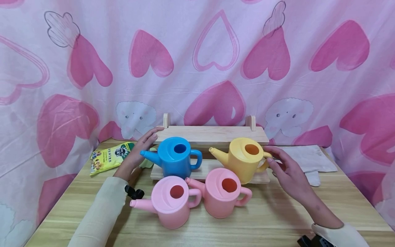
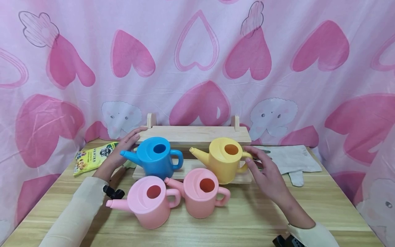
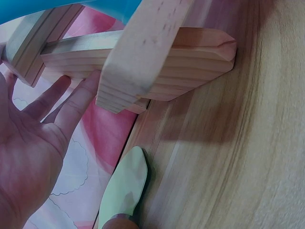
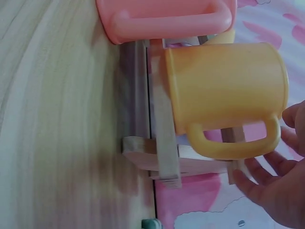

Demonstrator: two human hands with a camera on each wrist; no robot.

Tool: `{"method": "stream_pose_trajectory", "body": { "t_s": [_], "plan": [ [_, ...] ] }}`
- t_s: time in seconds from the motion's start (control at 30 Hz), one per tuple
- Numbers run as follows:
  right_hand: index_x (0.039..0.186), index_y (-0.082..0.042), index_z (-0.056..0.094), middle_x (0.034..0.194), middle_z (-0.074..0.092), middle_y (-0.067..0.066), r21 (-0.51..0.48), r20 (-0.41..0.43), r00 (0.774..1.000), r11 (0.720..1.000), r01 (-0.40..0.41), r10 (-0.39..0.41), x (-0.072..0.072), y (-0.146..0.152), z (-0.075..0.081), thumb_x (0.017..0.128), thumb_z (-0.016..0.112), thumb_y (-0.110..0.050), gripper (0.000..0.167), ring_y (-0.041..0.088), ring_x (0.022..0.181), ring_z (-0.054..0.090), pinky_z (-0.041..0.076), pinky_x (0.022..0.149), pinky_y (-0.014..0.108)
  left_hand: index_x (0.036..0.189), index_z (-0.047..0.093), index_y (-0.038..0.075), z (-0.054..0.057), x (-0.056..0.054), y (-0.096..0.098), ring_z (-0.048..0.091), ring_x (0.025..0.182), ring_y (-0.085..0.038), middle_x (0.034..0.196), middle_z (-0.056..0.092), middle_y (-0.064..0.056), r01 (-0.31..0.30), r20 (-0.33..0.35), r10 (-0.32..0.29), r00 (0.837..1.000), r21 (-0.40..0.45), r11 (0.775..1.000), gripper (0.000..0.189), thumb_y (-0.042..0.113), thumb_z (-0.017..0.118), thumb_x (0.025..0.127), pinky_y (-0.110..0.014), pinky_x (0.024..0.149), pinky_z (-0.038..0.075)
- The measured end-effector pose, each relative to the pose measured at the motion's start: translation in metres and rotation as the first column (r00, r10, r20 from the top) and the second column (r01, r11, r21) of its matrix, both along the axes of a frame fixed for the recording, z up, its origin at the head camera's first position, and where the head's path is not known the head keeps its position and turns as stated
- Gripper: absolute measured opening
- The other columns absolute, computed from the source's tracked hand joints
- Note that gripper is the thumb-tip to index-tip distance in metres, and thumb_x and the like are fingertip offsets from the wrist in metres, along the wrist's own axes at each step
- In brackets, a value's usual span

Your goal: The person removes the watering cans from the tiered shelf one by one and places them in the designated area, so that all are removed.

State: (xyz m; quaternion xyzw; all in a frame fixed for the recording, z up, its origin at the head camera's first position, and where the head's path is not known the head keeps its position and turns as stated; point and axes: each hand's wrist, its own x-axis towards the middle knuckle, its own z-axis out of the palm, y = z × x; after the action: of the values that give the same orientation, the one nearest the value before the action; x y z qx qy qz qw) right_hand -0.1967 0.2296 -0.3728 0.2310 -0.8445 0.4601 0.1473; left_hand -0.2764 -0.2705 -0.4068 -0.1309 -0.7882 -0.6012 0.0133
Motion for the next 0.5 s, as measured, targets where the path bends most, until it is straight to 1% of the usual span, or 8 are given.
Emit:
{"method": "stream_pose_trajectory", "body": {
  "t_s": [0.1, 0.2, 0.33, 0.5],
  "plan": [
    [0.149, -0.008, 0.051, 0.143, 0.055, 0.011, 0.025, 0.071, 0.997, 1.0, 0.005, -0.007, -0.0005, 0.0013, -0.0023, 0.11, 0.051, -0.011, 0.039, 0.004, 0.121, 0.055, 0.046, 0.091, 0.011, 0.159, 0.041, 0.025, -0.0001, -0.0006, 0.0, 0.021, 0.153, -0.033, 0.168, 0.024, 0.004, 0.0, 0.0, 0.0, 1.0, 0.001, 1.0, 0.053, 0.046, 0.043, 0.11, -0.069, 0.115, 0.024],
    [0.149, -0.006, 0.05, 0.136, 0.058, 0.014, 0.016, 0.123, 0.992, 1.0, -0.006, 0.004, -0.0014, 0.0018, -0.0042, 0.112, 0.047, -0.016, 0.039, 0.011, 0.113, 0.061, 0.052, 0.088, 0.016, 0.159, 0.041, 0.026, 0.0003, -0.0002, 0.0002, 0.022, 0.153, -0.034, 0.168, 0.023, 0.004, -0.001, 0.003, 0.001, 1.0, 0.004, 1.0, 0.054, 0.048, 0.043, 0.109, -0.068, 0.115, 0.024],
    [0.145, -0.002, 0.05, 0.125, 0.06, 0.017, -0.04, 0.145, 0.988, 0.998, -0.042, 0.047, -0.004, 0.0016, -0.0071, 0.112, 0.044, -0.014, 0.036, 0.018, 0.104, 0.066, 0.058, 0.085, 0.026, 0.159, 0.041, 0.026, 0.0013, 0.0006, 0.0003, 0.022, 0.153, -0.034, 0.169, 0.023, 0.004, -0.002, 0.009, 0.002, 1.0, 0.006, 1.0, 0.054, 0.048, 0.043, 0.109, -0.069, 0.115, 0.024],
    [0.142, 0.001, 0.052, 0.121, 0.061, 0.017, -0.041, 0.125, 0.991, 0.999, -0.036, 0.041, -0.0056, 0.0016, -0.0098, 0.111, 0.045, -0.01, 0.033, 0.018, 0.102, 0.066, 0.059, 0.082, 0.028, 0.159, 0.041, 0.026, 0.0012, 0.001, 0.0009, 0.022, 0.153, -0.034, 0.168, 0.023, 0.005, -0.002, 0.009, 0.002, 1.0, 0.007, 1.0, 0.055, 0.048, 0.043, 0.109, -0.068, 0.115, 0.024]
  ]
}}
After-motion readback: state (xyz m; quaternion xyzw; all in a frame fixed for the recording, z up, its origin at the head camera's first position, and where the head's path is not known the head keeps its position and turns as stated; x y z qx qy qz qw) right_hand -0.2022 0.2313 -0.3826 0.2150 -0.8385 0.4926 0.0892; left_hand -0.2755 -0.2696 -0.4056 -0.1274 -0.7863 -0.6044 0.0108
